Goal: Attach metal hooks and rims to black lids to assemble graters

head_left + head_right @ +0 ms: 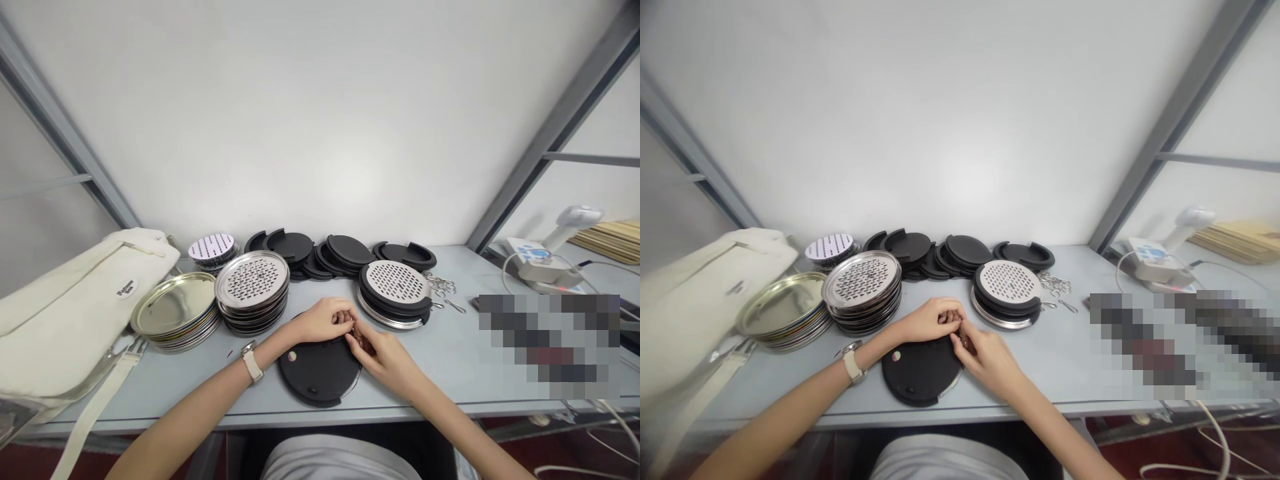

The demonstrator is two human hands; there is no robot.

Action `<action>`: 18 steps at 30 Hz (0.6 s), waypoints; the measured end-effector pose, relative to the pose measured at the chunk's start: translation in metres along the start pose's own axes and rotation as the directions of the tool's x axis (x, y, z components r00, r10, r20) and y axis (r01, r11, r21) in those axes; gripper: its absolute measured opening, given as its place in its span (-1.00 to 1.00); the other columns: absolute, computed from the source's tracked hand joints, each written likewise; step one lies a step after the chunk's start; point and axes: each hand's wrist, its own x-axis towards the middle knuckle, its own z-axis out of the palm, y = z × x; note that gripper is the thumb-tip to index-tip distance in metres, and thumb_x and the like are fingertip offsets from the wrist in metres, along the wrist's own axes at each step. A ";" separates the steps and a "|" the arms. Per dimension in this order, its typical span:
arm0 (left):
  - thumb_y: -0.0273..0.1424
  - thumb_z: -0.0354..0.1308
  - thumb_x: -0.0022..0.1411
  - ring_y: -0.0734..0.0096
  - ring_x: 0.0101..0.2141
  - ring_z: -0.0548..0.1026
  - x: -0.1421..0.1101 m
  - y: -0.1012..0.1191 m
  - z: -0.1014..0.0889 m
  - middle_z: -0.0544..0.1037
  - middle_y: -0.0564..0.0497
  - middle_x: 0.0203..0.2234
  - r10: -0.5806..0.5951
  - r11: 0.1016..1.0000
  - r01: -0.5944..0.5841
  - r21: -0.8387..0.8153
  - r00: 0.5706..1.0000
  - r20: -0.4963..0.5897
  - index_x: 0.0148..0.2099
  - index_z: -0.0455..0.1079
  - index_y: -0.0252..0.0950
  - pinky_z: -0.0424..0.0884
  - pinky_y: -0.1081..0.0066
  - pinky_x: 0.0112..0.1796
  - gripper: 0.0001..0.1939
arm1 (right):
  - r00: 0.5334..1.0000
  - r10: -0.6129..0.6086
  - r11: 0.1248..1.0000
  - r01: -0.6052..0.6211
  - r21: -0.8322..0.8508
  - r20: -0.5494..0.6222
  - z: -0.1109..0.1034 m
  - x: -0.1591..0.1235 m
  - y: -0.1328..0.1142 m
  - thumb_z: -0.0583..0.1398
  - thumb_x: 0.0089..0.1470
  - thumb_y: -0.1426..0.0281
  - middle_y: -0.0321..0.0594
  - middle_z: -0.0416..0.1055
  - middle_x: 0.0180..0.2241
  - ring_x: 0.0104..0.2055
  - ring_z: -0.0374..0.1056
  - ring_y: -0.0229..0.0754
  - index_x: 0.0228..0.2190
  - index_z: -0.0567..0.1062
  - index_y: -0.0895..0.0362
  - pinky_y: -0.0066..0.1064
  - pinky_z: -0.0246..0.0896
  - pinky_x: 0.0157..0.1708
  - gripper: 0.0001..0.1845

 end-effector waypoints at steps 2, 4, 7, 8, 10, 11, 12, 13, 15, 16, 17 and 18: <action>-0.61 0.08 0.11 0.57 -0.48 0.32 0.000 -0.001 0.000 0.38 0.10 -0.49 0.005 1.000 -0.005 0.011 1.000 -0.002 -0.31 0.42 -0.38 0.29 0.57 -0.41 -0.88 | 1.000 -0.006 1.000 0.006 -0.013 0.003 0.000 0.000 0.000 -0.01 0.28 0.29 -0.41 0.23 -0.60 -0.59 0.16 -0.28 -0.37 0.27 0.08 -0.46 -0.06 -0.53 -0.80; -0.60 0.07 0.13 0.57 -0.48 0.31 0.000 -0.001 0.000 0.38 0.10 -0.49 0.017 1.000 -0.017 0.020 1.000 -0.007 -0.31 0.41 -0.38 0.29 0.57 -0.41 -0.88 | 1.000 -0.009 1.000 0.009 -0.028 -0.001 0.001 0.000 0.000 -0.04 0.29 0.31 -0.40 0.24 -0.60 -0.60 0.16 -0.27 -0.35 0.29 0.08 -0.45 -0.06 -0.53 -0.80; -0.57 0.07 0.17 0.56 -0.46 0.32 -0.001 0.000 0.001 0.39 0.08 -0.46 0.035 0.999 -0.034 0.034 0.999 -0.013 -0.29 0.41 -0.37 0.29 0.57 -0.40 -0.89 | 1.000 -0.016 0.999 0.016 -0.039 -0.012 0.001 0.000 0.001 -0.07 0.30 0.32 -0.37 0.27 -0.59 -0.59 0.20 -0.25 -0.33 0.32 0.09 -0.44 -0.05 -0.52 -0.77; -0.56 0.07 0.18 0.56 -0.46 0.32 -0.001 0.000 0.001 0.39 0.08 -0.45 0.039 0.999 -0.039 0.037 0.999 -0.015 -0.28 0.41 -0.37 0.29 0.57 -0.40 -0.90 | 1.000 -0.019 0.999 0.018 -0.041 -0.017 0.001 0.000 0.001 -0.07 0.30 0.33 -0.35 0.29 -0.58 -0.59 0.21 -0.24 -0.32 0.33 0.10 -0.43 -0.04 -0.52 -0.76; -0.54 0.07 0.20 0.55 -0.46 0.32 -0.001 0.000 0.001 0.40 0.07 -0.44 0.044 0.998 -0.043 0.037 0.999 -0.018 -0.26 0.41 -0.36 0.28 0.57 -0.40 -0.90 | 0.999 -0.021 0.999 0.020 -0.044 -0.027 0.001 0.000 0.002 -0.08 0.30 0.33 -0.33 0.31 -0.57 -0.58 0.24 -0.23 -0.26 0.35 0.11 -0.43 -0.04 -0.52 -0.75; -0.53 0.07 0.21 0.56 -0.46 0.32 -0.002 0.000 0.001 0.40 0.07 -0.44 0.045 0.998 -0.044 0.033 0.999 -0.019 -0.25 0.41 -0.36 0.28 0.56 -0.40 -0.89 | 0.999 -0.021 0.999 0.019 -0.044 -0.031 0.001 0.000 0.003 -0.08 0.30 0.33 -0.32 0.31 -0.57 -0.59 0.25 -0.22 -0.24 0.36 0.11 -0.43 -0.04 -0.52 -0.75; -0.53 0.06 0.21 0.56 -0.46 0.32 -0.002 0.000 0.001 0.40 0.08 -0.45 0.046 0.999 -0.045 0.028 0.999 -0.020 -0.24 0.41 -0.36 0.28 0.56 -0.41 -0.89 | 0.999 -0.021 0.999 0.019 -0.044 -0.032 0.001 0.000 0.003 -0.08 0.30 0.33 -0.33 0.31 -0.58 -0.59 0.24 -0.22 -0.22 0.36 0.11 -0.43 -0.04 -0.52 -0.74; -0.52 0.06 0.22 0.56 -0.47 0.31 -0.002 -0.001 0.001 0.40 0.08 -0.46 0.047 0.999 -0.047 0.024 0.999 -0.021 -0.24 0.41 -0.36 0.28 0.57 -0.41 -0.89 | 0.999 -0.021 0.999 0.019 -0.042 -0.032 0.001 -0.001 0.003 -0.08 0.30 0.33 -0.33 0.30 -0.58 -0.59 0.24 -0.22 -0.22 0.36 0.11 -0.43 -0.04 -0.52 -0.74; -0.53 0.07 0.21 0.56 -0.48 0.31 -0.002 -0.001 0.001 0.40 0.09 -0.46 0.049 0.999 -0.048 0.019 0.999 -0.021 -0.24 0.41 -0.36 0.27 0.56 -0.41 -0.89 | 0.999 -0.020 0.999 0.020 -0.032 -0.025 0.001 -0.001 0.003 -0.08 0.30 0.33 -0.34 0.29 -0.59 -0.59 0.22 -0.23 -0.26 0.36 0.11 -0.43 -0.04 -0.52 -0.75; -0.53 0.07 0.20 0.56 -0.48 0.30 -0.002 -0.001 0.001 0.40 0.09 -0.46 0.048 0.999 -0.048 0.016 0.999 -0.021 -0.24 0.42 -0.36 0.27 0.56 -0.42 -0.89 | 1.000 -0.018 0.999 0.018 -0.026 -0.020 0.001 -0.001 0.003 -0.08 0.30 0.33 -0.35 0.28 -0.59 -0.59 0.21 -0.24 -0.29 0.36 0.10 -0.44 -0.04 -0.52 -0.75; -0.54 0.07 0.20 0.56 -0.48 0.31 -0.002 -0.001 0.001 0.40 0.08 -0.46 0.045 0.999 -0.045 0.012 0.999 -0.020 -0.24 0.42 -0.36 0.27 0.56 -0.41 -0.89 | 1.000 -0.015 1.000 0.015 -0.021 -0.016 0.001 -0.001 0.002 -0.07 0.30 0.33 -0.35 0.27 -0.59 -0.59 0.20 -0.25 -0.32 0.35 0.10 -0.44 -0.04 -0.52 -0.75; -0.54 0.07 0.19 0.56 -0.47 0.31 -0.002 -0.001 0.001 0.40 0.08 -0.46 0.041 0.999 -0.041 0.008 0.999 -0.019 -0.25 0.42 -0.36 0.28 0.56 -0.41 -0.89 | 1.000 -0.012 1.000 0.012 -0.017 -0.013 0.001 0.000 0.002 -0.07 0.30 0.33 -0.36 0.26 -0.59 -0.59 0.18 -0.25 -0.34 0.34 0.10 -0.44 -0.04 -0.51 -0.75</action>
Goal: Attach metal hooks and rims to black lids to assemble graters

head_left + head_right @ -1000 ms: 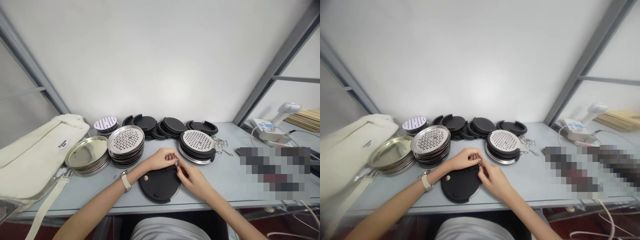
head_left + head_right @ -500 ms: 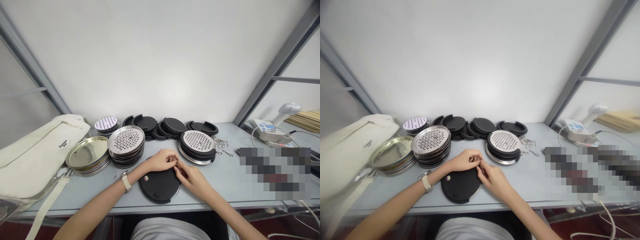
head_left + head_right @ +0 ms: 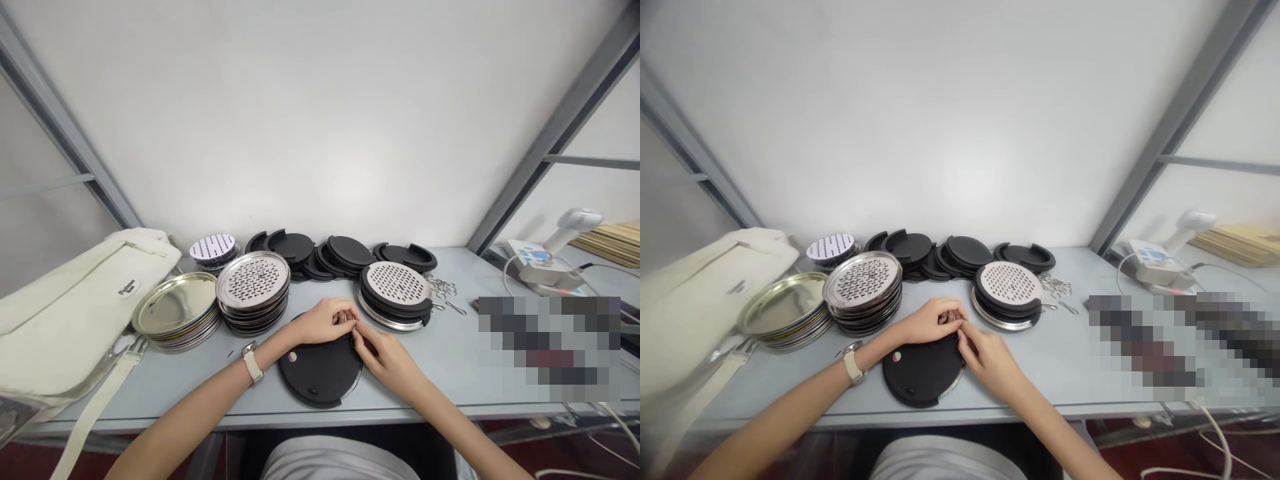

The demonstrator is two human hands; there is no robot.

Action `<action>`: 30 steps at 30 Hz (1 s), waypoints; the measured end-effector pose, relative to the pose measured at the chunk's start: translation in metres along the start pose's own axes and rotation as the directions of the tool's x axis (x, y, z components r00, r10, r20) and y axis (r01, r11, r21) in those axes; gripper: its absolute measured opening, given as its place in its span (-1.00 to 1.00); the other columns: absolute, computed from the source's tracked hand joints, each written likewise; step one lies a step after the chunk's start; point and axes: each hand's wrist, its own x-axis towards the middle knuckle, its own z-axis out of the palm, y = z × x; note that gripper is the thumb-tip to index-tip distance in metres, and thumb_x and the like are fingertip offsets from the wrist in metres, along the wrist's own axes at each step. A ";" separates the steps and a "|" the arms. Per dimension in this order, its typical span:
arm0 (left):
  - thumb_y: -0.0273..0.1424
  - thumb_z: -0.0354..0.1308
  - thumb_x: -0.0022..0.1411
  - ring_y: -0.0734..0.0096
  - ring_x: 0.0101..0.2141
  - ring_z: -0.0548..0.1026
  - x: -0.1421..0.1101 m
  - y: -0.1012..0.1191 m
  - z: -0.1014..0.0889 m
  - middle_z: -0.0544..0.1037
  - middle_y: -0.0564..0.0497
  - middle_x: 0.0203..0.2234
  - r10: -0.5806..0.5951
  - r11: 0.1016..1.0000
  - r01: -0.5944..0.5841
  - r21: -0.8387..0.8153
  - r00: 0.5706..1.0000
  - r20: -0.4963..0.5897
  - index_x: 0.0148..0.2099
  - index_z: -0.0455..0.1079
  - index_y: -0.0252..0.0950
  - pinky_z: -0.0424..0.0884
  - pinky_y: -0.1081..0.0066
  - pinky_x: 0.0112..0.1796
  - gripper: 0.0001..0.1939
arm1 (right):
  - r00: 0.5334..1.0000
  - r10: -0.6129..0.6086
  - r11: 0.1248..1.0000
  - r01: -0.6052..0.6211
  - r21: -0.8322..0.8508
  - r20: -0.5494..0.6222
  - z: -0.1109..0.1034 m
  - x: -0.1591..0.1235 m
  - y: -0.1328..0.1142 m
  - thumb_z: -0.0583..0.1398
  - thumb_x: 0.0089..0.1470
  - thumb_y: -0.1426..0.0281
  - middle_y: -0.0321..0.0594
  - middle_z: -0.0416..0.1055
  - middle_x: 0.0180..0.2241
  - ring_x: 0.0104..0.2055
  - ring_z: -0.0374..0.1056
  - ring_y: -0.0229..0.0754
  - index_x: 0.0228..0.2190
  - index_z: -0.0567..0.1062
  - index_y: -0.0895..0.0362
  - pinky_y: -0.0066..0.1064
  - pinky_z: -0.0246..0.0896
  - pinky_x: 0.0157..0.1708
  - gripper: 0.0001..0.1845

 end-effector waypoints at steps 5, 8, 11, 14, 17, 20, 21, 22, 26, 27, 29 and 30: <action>-0.54 0.09 0.18 0.56 -0.46 0.32 0.001 0.001 -0.001 0.41 0.08 -0.46 -0.030 0.999 0.030 -0.015 0.999 0.011 -0.26 0.43 -0.36 0.28 0.57 -0.40 -0.89 | 1.000 0.003 1.000 -0.003 0.010 -0.002 0.000 0.001 -0.001 -0.06 0.28 0.33 -0.39 0.22 -0.61 -0.60 0.13 -0.28 -0.41 0.30 0.09 -0.46 -0.06 -0.52 -0.74; -0.54 0.09 0.18 0.55 -0.46 0.32 0.001 0.001 -0.001 0.41 0.08 -0.46 -0.029 0.999 0.029 -0.031 1.000 0.013 -0.26 0.43 -0.36 0.28 0.57 -0.40 -0.90 | 1.000 0.001 1.000 -0.001 0.007 -0.004 0.000 0.000 -0.001 -0.05 0.28 0.34 -0.40 0.21 -0.61 -0.60 0.13 -0.29 -0.43 0.29 0.09 -0.46 -0.07 -0.53 -0.75; -0.53 0.09 0.19 0.55 -0.46 0.32 0.001 0.001 -0.001 0.42 0.08 -0.46 -0.022 0.999 0.022 -0.029 1.000 0.013 -0.26 0.43 -0.37 0.28 0.56 -0.40 -0.90 | 1.000 -0.007 1.000 0.007 -0.004 -0.007 0.000 -0.002 -0.001 -0.04 0.27 0.35 -0.40 0.21 -0.62 -0.61 0.13 -0.30 -0.43 0.30 0.10 -0.47 -0.08 -0.53 -0.75; -0.50 0.08 0.21 0.54 -0.46 0.32 0.001 0.002 -0.001 0.42 0.07 -0.46 -0.019 0.999 0.020 -0.027 1.000 0.015 -0.26 0.42 -0.37 0.28 0.55 -0.40 -0.90 | 1.000 -0.008 1.000 0.007 -0.025 -0.010 0.000 -0.002 0.000 -0.04 0.26 0.35 -0.39 0.24 -0.63 -0.61 0.14 -0.29 -0.42 0.32 0.10 -0.47 -0.07 -0.54 -0.75; -0.49 0.07 0.22 0.53 -0.46 0.33 0.001 0.002 -0.001 0.43 0.06 -0.45 -0.032 0.999 0.033 -0.017 0.999 0.012 -0.26 0.42 -0.37 0.29 0.54 -0.39 -0.89 | 1.000 -0.008 0.999 0.008 -0.044 -0.010 0.000 0.000 0.000 -0.05 0.28 0.35 -0.34 0.32 -0.60 -0.60 0.21 -0.26 -0.37 0.37 0.12 -0.46 -0.04 -0.53 -0.73; -0.50 0.06 0.22 0.53 -0.46 0.33 0.002 0.003 -0.001 0.43 0.06 -0.45 -0.058 0.998 0.058 -0.001 0.998 0.008 -0.26 0.42 -0.37 0.30 0.54 -0.39 -0.89 | 1.000 -0.007 0.998 0.007 -0.060 -0.009 0.001 0.002 0.000 -0.08 0.30 0.34 -0.26 0.40 -0.55 -0.56 0.31 -0.21 -0.29 0.40 0.13 -0.43 0.00 -0.51 -0.71; -0.51 0.06 0.22 0.54 -0.46 0.33 0.002 0.003 -0.001 0.43 0.06 -0.45 -0.068 0.998 0.068 0.004 0.998 0.009 -0.26 0.42 -0.36 0.29 0.55 -0.40 -0.89 | 1.000 -0.007 0.998 0.006 -0.062 -0.008 0.001 0.002 0.000 -0.08 0.30 0.34 -0.24 0.43 -0.53 -0.54 0.34 -0.19 -0.28 0.41 0.13 -0.43 0.02 -0.50 -0.70; -0.51 0.06 0.21 0.54 -0.47 0.32 0.002 0.003 -0.001 0.43 0.06 -0.45 -0.077 0.997 0.077 0.009 0.997 0.010 -0.26 0.43 -0.36 0.29 0.55 -0.40 -0.89 | 1.000 -0.006 0.998 0.006 -0.063 -0.008 0.001 0.002 0.001 -0.08 0.31 0.33 -0.22 0.44 -0.51 -0.53 0.36 -0.17 -0.28 0.41 0.13 -0.43 0.02 -0.49 -0.70; -0.52 0.07 0.21 0.56 -0.48 0.29 0.002 0.004 -0.001 0.43 0.07 -0.46 -0.086 0.996 0.086 0.010 0.996 0.009 -0.26 0.43 -0.37 0.27 0.57 -0.43 -0.89 | 1.000 -0.003 0.999 0.003 -0.055 -0.003 0.000 0.001 0.001 -0.08 0.31 0.33 -0.24 0.43 -0.52 -0.53 0.35 -0.18 -0.30 0.39 0.11 -0.43 0.02 -0.49 -0.71; -0.52 0.07 0.21 0.56 -0.49 0.29 0.002 0.004 -0.001 0.43 0.07 -0.47 -0.081 0.997 0.081 0.005 0.997 0.010 -0.26 0.43 -0.37 0.26 0.57 -0.43 -0.89 | 1.000 -0.004 0.999 0.004 -0.050 0.000 0.000 0.001 0.001 -0.08 0.31 0.34 -0.27 0.40 -0.55 -0.55 0.32 -0.20 -0.32 0.38 0.11 -0.44 0.01 -0.50 -0.72; -0.51 0.08 0.21 0.56 -0.49 0.28 0.002 0.004 -0.001 0.43 0.07 -0.47 -0.071 0.997 0.071 -0.007 0.997 0.016 -0.26 0.43 -0.37 0.25 0.57 -0.44 -0.89 | 1.000 -0.007 0.999 0.007 -0.037 0.004 -0.001 0.001 0.000 -0.07 0.30 0.34 -0.32 0.34 -0.59 -0.58 0.26 -0.23 -0.36 0.36 0.11 -0.44 -0.02 -0.51 -0.73; -0.50 0.08 0.21 0.56 -0.48 0.29 0.002 0.004 -0.001 0.43 0.07 -0.46 -0.065 0.998 0.065 -0.012 0.998 0.019 -0.26 0.43 -0.37 0.25 0.57 -0.43 -0.89 | 1.000 -0.007 1.000 0.007 -0.029 0.003 -0.001 0.000 0.000 -0.06 0.30 0.35 -0.34 0.32 -0.60 -0.59 0.24 -0.25 -0.39 0.35 0.10 -0.45 -0.04 -0.52 -0.73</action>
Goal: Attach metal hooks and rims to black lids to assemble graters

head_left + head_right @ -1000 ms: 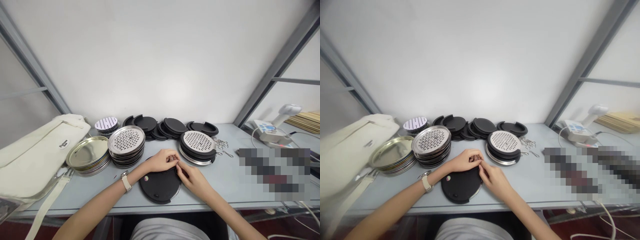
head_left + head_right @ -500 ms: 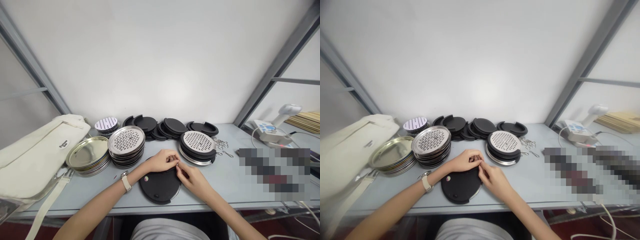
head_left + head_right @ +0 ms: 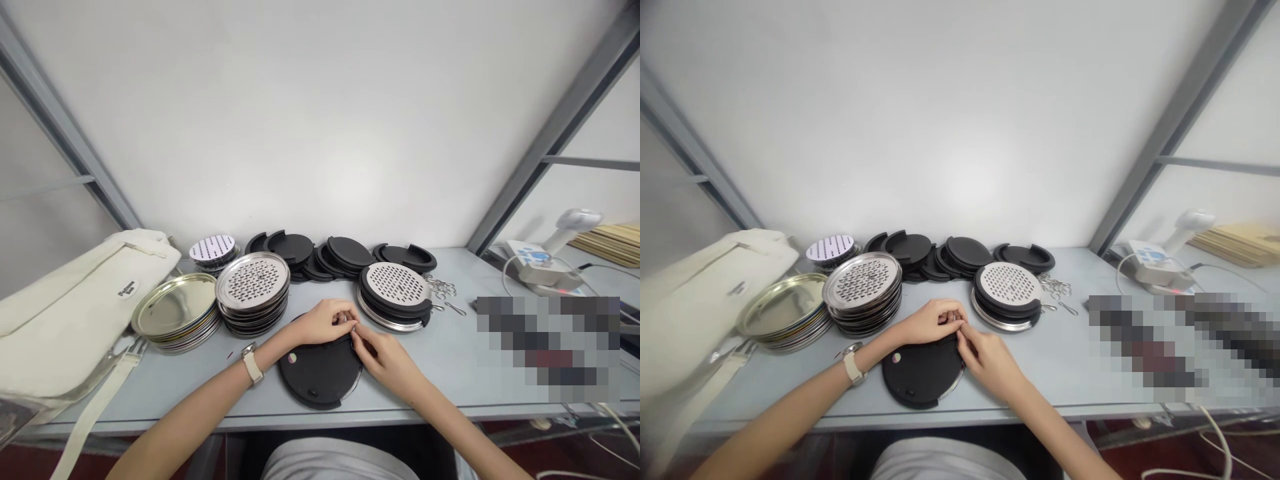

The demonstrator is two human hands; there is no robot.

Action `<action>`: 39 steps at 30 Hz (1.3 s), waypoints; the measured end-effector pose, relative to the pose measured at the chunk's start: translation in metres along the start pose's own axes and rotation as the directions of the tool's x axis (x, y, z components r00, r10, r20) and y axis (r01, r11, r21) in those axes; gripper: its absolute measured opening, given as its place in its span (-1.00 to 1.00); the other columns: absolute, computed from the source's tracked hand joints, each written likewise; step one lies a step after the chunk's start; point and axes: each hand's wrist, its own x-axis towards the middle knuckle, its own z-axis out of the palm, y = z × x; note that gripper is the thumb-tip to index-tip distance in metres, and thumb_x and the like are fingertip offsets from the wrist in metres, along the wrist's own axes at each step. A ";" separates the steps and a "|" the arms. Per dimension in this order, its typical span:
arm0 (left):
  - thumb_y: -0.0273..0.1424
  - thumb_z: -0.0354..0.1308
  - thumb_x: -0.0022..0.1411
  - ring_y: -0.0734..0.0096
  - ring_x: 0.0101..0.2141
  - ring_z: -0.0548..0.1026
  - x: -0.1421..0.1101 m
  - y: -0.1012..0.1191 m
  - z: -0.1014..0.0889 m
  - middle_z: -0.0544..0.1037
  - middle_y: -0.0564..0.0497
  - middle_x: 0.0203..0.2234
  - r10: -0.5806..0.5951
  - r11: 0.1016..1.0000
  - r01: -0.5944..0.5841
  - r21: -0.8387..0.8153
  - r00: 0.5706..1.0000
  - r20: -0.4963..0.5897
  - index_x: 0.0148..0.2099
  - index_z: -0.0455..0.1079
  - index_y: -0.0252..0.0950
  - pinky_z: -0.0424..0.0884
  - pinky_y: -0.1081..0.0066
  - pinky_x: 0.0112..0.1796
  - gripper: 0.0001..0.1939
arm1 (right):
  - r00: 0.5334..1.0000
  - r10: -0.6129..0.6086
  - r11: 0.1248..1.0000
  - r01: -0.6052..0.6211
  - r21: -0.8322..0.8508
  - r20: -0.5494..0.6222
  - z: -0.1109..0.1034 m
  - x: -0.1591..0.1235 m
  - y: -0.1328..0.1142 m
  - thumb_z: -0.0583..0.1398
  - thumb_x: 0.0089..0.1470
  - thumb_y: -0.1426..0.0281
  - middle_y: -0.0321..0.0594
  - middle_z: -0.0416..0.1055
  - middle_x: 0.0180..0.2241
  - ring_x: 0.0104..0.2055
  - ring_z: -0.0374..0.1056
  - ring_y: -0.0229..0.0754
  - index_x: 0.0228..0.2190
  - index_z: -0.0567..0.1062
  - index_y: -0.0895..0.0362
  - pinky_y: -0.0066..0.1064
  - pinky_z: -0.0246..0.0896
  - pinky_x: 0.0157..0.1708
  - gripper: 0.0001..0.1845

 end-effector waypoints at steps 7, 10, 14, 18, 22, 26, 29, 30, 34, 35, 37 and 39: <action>-0.51 0.09 0.20 0.57 -0.48 0.29 -0.001 0.004 -0.001 0.43 0.08 -0.45 -0.008 1.000 0.008 -0.004 1.000 0.013 -0.25 0.44 -0.37 0.25 0.57 -0.42 -0.89 | 1.000 -0.005 1.000 0.005 0.020 -0.018 0.001 -0.002 -0.001 -0.04 0.28 0.35 -0.40 0.21 -0.64 -0.63 0.11 -0.30 -0.48 0.28 0.10 -0.45 -0.10 -0.55 -0.71; -0.53 0.10 0.20 0.58 -0.48 0.28 -0.001 0.006 -0.001 0.43 0.08 -0.46 -0.010 1.000 0.010 -0.003 1.000 0.024 -0.25 0.44 -0.38 0.25 0.58 -0.43 -0.90 | 1.000 -0.009 1.000 0.009 0.018 -0.024 0.001 -0.002 -0.001 -0.04 0.27 0.35 -0.40 0.20 -0.65 -0.63 0.09 -0.31 -0.48 0.29 0.10 -0.46 -0.09 -0.55 -0.72; -0.53 0.09 0.20 0.58 -0.48 0.28 -0.001 0.006 -0.002 0.44 0.08 -0.45 -0.022 1.000 0.021 0.015 0.999 0.032 -0.25 0.44 -0.37 0.25 0.58 -0.44 -0.89 | 0.999 -0.012 1.000 0.012 0.020 -0.033 0.000 -0.001 -0.002 -0.04 0.26 0.36 -0.40 0.20 -0.65 -0.63 0.10 -0.31 -0.48 0.30 0.10 -0.46 -0.09 -0.56 -0.71; -0.53 0.09 0.19 0.56 -0.46 0.30 -0.001 0.005 -0.002 0.46 0.06 -0.41 -0.001 0.999 0.000 0.045 0.999 0.032 -0.24 0.44 -0.36 0.28 0.57 -0.42 -0.89 | 0.999 -0.028 1.000 0.028 0.008 -0.046 0.001 -0.001 -0.002 -0.03 0.25 0.37 -0.39 0.22 -0.66 -0.64 0.10 -0.31 -0.50 0.32 0.11 -0.47 -0.08 -0.57 -0.70; -0.54 0.08 0.19 0.55 -0.45 0.31 -0.001 0.003 -0.001 0.45 0.05 -0.39 0.021 0.998 -0.022 0.066 1.000 0.021 -0.25 0.44 -0.36 0.29 0.56 -0.40 -0.88 | 0.999 -0.022 1.000 0.022 -0.015 -0.036 0.002 0.000 -0.001 -0.03 0.24 0.37 -0.39 0.21 -0.66 -0.64 0.09 -0.32 -0.50 0.33 0.11 -0.48 -0.09 -0.57 -0.70; -0.55 0.08 0.19 0.56 -0.45 0.31 -0.001 0.001 0.000 0.45 0.06 -0.40 0.045 0.998 -0.045 0.053 0.999 0.016 -0.25 0.44 -0.36 0.28 0.56 -0.40 -0.88 | 1.000 -0.010 0.999 0.008 -0.046 -0.025 0.002 0.000 0.000 -0.04 0.24 0.36 -0.39 0.19 -0.67 -0.64 0.06 -0.32 -0.53 0.30 0.11 -0.46 -0.12 -0.56 -0.69; -0.54 0.09 0.19 0.54 -0.44 0.32 -0.001 0.001 0.000 0.46 0.05 -0.39 0.044 0.998 -0.046 0.053 0.999 0.022 -0.25 0.44 -0.36 0.28 0.55 -0.38 -0.89 | 0.999 -0.013 0.999 0.011 -0.048 -0.029 0.002 0.000 0.000 -0.04 0.23 0.37 -0.39 0.17 -0.68 -0.64 0.06 -0.31 -0.56 0.27 0.10 -0.46 -0.11 -0.56 -0.67; -0.53 0.09 0.20 0.53 -0.44 0.33 -0.001 0.002 0.000 0.47 0.04 -0.39 0.041 0.997 -0.042 0.059 0.999 0.025 -0.25 0.44 -0.35 0.29 0.54 -0.38 -0.89 | 0.999 -0.018 0.999 0.016 -0.046 -0.035 0.002 0.000 -0.001 -0.04 0.23 0.37 -0.39 0.17 -0.68 -0.64 0.06 -0.31 -0.57 0.26 0.10 -0.46 -0.11 -0.56 -0.67; -0.48 0.07 0.25 0.51 -0.42 0.36 -0.001 0.004 0.000 0.48 0.03 -0.38 0.032 0.996 -0.033 0.088 0.999 0.015 -0.25 0.43 -0.34 0.31 0.52 -0.35 -0.88 | 0.998 -0.030 0.999 0.028 -0.045 -0.048 0.003 -0.001 0.000 -0.02 0.22 0.39 -0.39 0.19 -0.67 -0.64 0.06 -0.32 -0.56 0.27 0.10 -0.46 -0.12 -0.56 -0.69; -0.46 0.07 0.26 0.50 -0.42 0.37 -0.001 0.004 0.001 0.48 0.03 -0.38 0.032 0.995 -0.032 0.093 0.999 0.011 -0.26 0.43 -0.34 0.31 0.52 -0.34 -0.88 | 0.999 -0.028 0.999 0.026 -0.047 -0.046 0.003 -0.001 0.000 -0.02 0.22 0.39 -0.40 0.19 -0.67 -0.64 0.06 -0.32 -0.55 0.27 0.10 -0.46 -0.12 -0.56 -0.70; -0.44 0.06 0.28 0.49 -0.42 0.38 -0.002 0.004 0.001 0.47 0.03 -0.40 0.033 0.995 -0.034 0.097 0.999 0.004 -0.28 0.42 -0.34 0.31 0.52 -0.34 -0.87 | 0.999 -0.023 0.999 0.021 -0.049 -0.042 0.004 -0.001 0.001 -0.02 0.22 0.39 -0.41 0.18 -0.67 -0.64 0.05 -0.33 -0.55 0.26 0.10 -0.46 -0.12 -0.56 -0.71; -0.44 0.07 0.28 0.50 -0.42 0.37 -0.002 0.004 0.001 0.46 0.03 -0.41 0.035 0.995 -0.035 0.095 0.999 0.001 -0.29 0.42 -0.34 0.30 0.53 -0.35 -0.87 | 0.999 -0.017 0.999 0.015 -0.048 -0.038 0.004 -0.001 0.001 -0.02 0.22 0.39 -0.41 0.16 -0.67 -0.64 0.05 -0.33 -0.55 0.25 0.10 -0.46 -0.12 -0.56 -0.71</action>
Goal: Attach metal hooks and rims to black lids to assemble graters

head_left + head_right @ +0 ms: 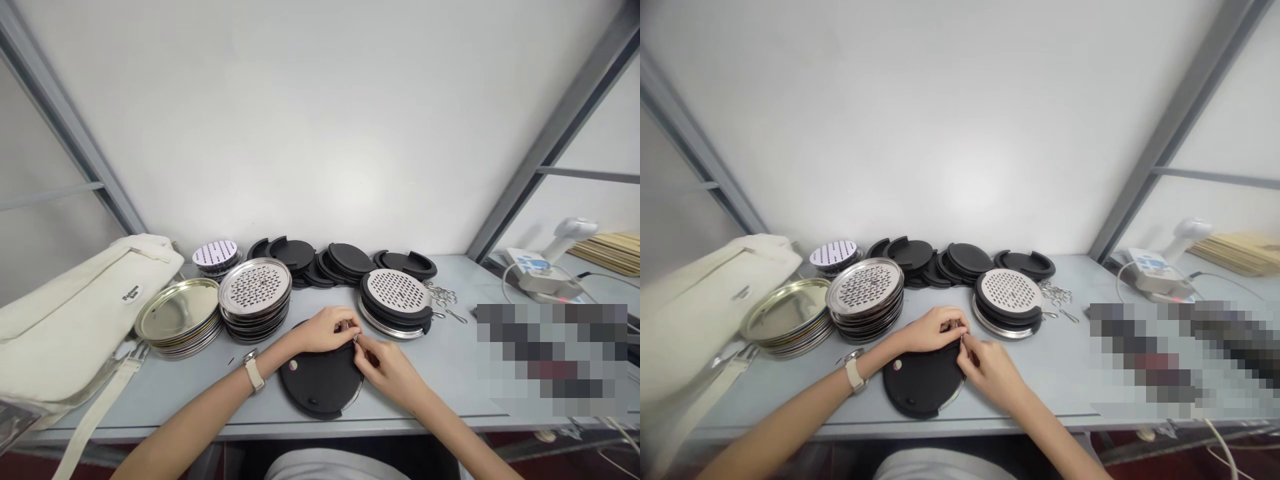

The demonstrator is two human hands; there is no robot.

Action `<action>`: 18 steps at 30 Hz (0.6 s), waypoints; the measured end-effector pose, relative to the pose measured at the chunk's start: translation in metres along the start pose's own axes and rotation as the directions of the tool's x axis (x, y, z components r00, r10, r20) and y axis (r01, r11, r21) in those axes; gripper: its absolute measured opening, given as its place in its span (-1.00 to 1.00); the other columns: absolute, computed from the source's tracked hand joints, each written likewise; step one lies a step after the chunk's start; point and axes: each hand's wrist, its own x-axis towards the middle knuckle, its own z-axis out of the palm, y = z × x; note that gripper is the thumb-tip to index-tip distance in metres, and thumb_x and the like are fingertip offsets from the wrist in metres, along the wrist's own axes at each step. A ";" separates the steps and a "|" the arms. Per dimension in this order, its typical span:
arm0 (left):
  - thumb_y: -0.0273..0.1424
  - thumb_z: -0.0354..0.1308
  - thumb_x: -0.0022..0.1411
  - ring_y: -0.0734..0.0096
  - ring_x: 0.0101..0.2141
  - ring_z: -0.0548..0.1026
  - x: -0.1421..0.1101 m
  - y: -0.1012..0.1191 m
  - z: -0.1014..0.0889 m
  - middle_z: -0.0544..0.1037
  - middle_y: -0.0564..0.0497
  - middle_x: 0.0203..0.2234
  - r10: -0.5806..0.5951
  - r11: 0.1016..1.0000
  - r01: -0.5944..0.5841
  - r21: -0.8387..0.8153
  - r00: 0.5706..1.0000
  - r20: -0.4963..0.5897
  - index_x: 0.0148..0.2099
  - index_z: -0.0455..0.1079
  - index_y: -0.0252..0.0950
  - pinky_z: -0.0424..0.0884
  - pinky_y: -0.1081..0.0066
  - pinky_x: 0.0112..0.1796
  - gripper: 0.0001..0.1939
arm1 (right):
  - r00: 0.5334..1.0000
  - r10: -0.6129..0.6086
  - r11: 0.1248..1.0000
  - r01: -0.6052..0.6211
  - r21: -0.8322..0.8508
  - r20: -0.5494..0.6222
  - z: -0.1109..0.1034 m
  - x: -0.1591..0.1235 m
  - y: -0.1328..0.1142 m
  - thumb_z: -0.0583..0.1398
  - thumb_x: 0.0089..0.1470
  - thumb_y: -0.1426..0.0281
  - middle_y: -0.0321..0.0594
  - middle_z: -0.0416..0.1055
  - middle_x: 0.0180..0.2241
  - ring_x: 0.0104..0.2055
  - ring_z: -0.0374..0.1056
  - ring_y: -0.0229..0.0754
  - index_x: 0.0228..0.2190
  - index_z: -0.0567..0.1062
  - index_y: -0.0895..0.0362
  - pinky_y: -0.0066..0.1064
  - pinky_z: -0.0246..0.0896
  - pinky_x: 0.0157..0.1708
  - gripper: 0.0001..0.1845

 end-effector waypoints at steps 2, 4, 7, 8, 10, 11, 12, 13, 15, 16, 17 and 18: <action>-0.44 0.06 0.28 0.50 -0.43 0.37 0.000 0.000 0.000 0.45 0.04 -0.42 0.003 1.000 -0.003 -0.007 1.000 0.004 -0.29 0.42 -0.34 0.30 0.53 -0.36 -0.87 | 1.000 0.004 1.000 -0.004 0.003 0.009 0.000 0.000 0.000 -0.03 0.22 0.38 -0.42 0.15 -0.67 -0.64 0.04 -0.33 -0.55 0.23 0.09 -0.46 -0.12 -0.55 -0.71; -0.44 0.06 0.28 0.50 -0.43 0.37 0.000 -0.001 0.000 0.45 0.04 -0.42 0.006 1.000 -0.006 -0.015 1.000 0.009 -0.28 0.42 -0.34 0.30 0.53 -0.36 -0.87 | 1.000 0.007 1.000 -0.007 0.006 0.017 -0.001 0.000 0.000 -0.03 0.22 0.38 -0.42 0.13 -0.66 -0.63 0.03 -0.33 -0.55 0.21 0.09 -0.46 -0.12 -0.55 -0.70; -0.46 0.06 0.26 0.51 -0.43 0.37 0.000 -0.001 0.000 0.46 0.04 -0.42 0.009 1.000 -0.009 -0.025 1.000 0.009 -0.28 0.42 -0.35 0.30 0.53 -0.36 -0.88 | 1.000 0.007 1.000 -0.007 0.012 0.023 -0.001 -0.001 -0.001 -0.04 0.23 0.37 -0.42 0.12 -0.65 -0.62 0.02 -0.32 -0.55 0.20 0.09 -0.46 -0.12 -0.54 -0.71; -0.47 0.06 0.26 0.51 -0.43 0.37 0.000 -0.001 0.000 0.45 0.04 -0.42 0.012 1.000 -0.012 -0.029 1.000 0.008 -0.28 0.42 -0.35 0.30 0.53 -0.36 -0.88 | 1.000 0.007 1.000 -0.007 0.013 0.024 -0.001 -0.001 -0.001 -0.04 0.23 0.37 -0.42 0.11 -0.65 -0.62 0.02 -0.32 -0.55 0.19 0.09 -0.46 -0.12 -0.54 -0.71; -0.47 0.06 0.26 0.51 -0.43 0.37 0.000 -0.001 0.000 0.45 0.04 -0.43 0.016 0.999 -0.016 -0.040 1.000 0.008 -0.28 0.42 -0.35 0.30 0.54 -0.36 -0.88 | 1.000 0.007 1.000 -0.007 0.015 0.026 -0.001 -0.001 -0.001 -0.04 0.23 0.37 -0.43 0.09 -0.65 -0.62 0.01 -0.33 -0.55 0.19 0.09 -0.46 -0.13 -0.54 -0.71; -0.47 0.06 0.26 0.51 -0.43 0.37 0.000 -0.001 0.000 0.44 0.04 -0.44 0.016 0.999 -0.016 -0.044 1.000 0.009 -0.28 0.42 -0.35 0.30 0.54 -0.36 -0.88 | 1.000 0.006 1.000 -0.007 0.016 0.025 -0.001 -0.001 -0.002 -0.04 0.23 0.37 -0.43 0.09 -0.66 -0.62 0.00 -0.33 -0.55 0.18 0.09 -0.46 -0.13 -0.54 -0.71; -0.47 0.05 0.26 0.51 -0.44 0.37 0.000 -0.001 0.000 0.44 0.05 -0.44 0.015 0.999 -0.015 -0.046 1.000 0.010 -0.28 0.41 -0.35 0.30 0.54 -0.37 -0.88 | 1.000 0.005 1.000 -0.006 0.016 0.023 -0.001 -0.001 -0.002 -0.04 0.22 0.37 -0.43 0.08 -0.66 -0.62 0.00 -0.33 -0.55 0.18 0.09 -0.45 -0.13 -0.54 -0.71; -0.47 0.05 0.26 0.51 -0.43 0.37 0.000 -0.001 0.000 0.44 0.04 -0.44 0.015 0.999 -0.014 -0.047 1.000 0.010 -0.28 0.41 -0.35 0.30 0.54 -0.37 -0.88 | 1.000 0.005 1.000 -0.005 0.016 0.021 -0.001 -0.001 -0.002 -0.04 0.22 0.38 -0.43 0.08 -0.66 -0.62 0.00 -0.33 -0.55 0.18 0.09 -0.45 -0.14 -0.54 -0.71; -0.47 0.06 0.26 0.52 -0.43 0.37 0.000 -0.001 0.000 0.44 0.04 -0.44 0.017 0.999 -0.017 -0.044 1.000 0.008 -0.29 0.41 -0.35 0.30 0.55 -0.36 -0.88 | 1.000 0.005 1.000 -0.005 0.014 0.016 -0.001 0.000 -0.003 -0.03 0.21 0.38 -0.43 0.07 -0.66 -0.62 0.00 -0.33 -0.56 0.16 0.08 -0.46 -0.14 -0.54 -0.71; -0.47 0.07 0.25 0.52 -0.44 0.36 0.000 -0.001 0.000 0.44 0.05 -0.43 0.019 0.999 -0.018 -0.042 1.000 0.008 -0.29 0.41 -0.35 0.30 0.55 -0.36 -0.89 | 1.000 0.006 1.000 -0.006 0.011 0.015 -0.001 0.000 -0.003 -0.03 0.21 0.38 -0.43 0.07 -0.66 -0.62 0.00 -0.33 -0.56 0.16 0.08 -0.46 -0.14 -0.54 -0.71; -0.47 0.07 0.25 0.52 -0.44 0.36 0.000 -0.001 0.000 0.44 0.05 -0.43 0.020 0.999 -0.020 -0.040 1.000 0.007 -0.29 0.41 -0.35 0.30 0.55 -0.36 -0.89 | 1.000 0.007 1.000 -0.007 0.008 0.014 -0.001 0.000 -0.003 -0.03 0.20 0.38 -0.44 0.06 -0.66 -0.62 -0.01 -0.34 -0.57 0.15 0.08 -0.46 -0.15 -0.54 -0.71; -0.46 0.07 0.25 0.53 -0.44 0.36 0.000 -0.001 0.000 0.44 0.05 -0.43 0.021 0.999 -0.021 -0.038 1.000 0.007 -0.29 0.42 -0.35 0.30 0.55 -0.36 -0.89 | 1.000 0.008 1.000 -0.008 0.005 0.012 -0.001 0.000 -0.003 -0.02 0.20 0.37 -0.44 0.05 -0.66 -0.62 -0.01 -0.34 -0.57 0.14 0.08 -0.46 -0.15 -0.54 -0.71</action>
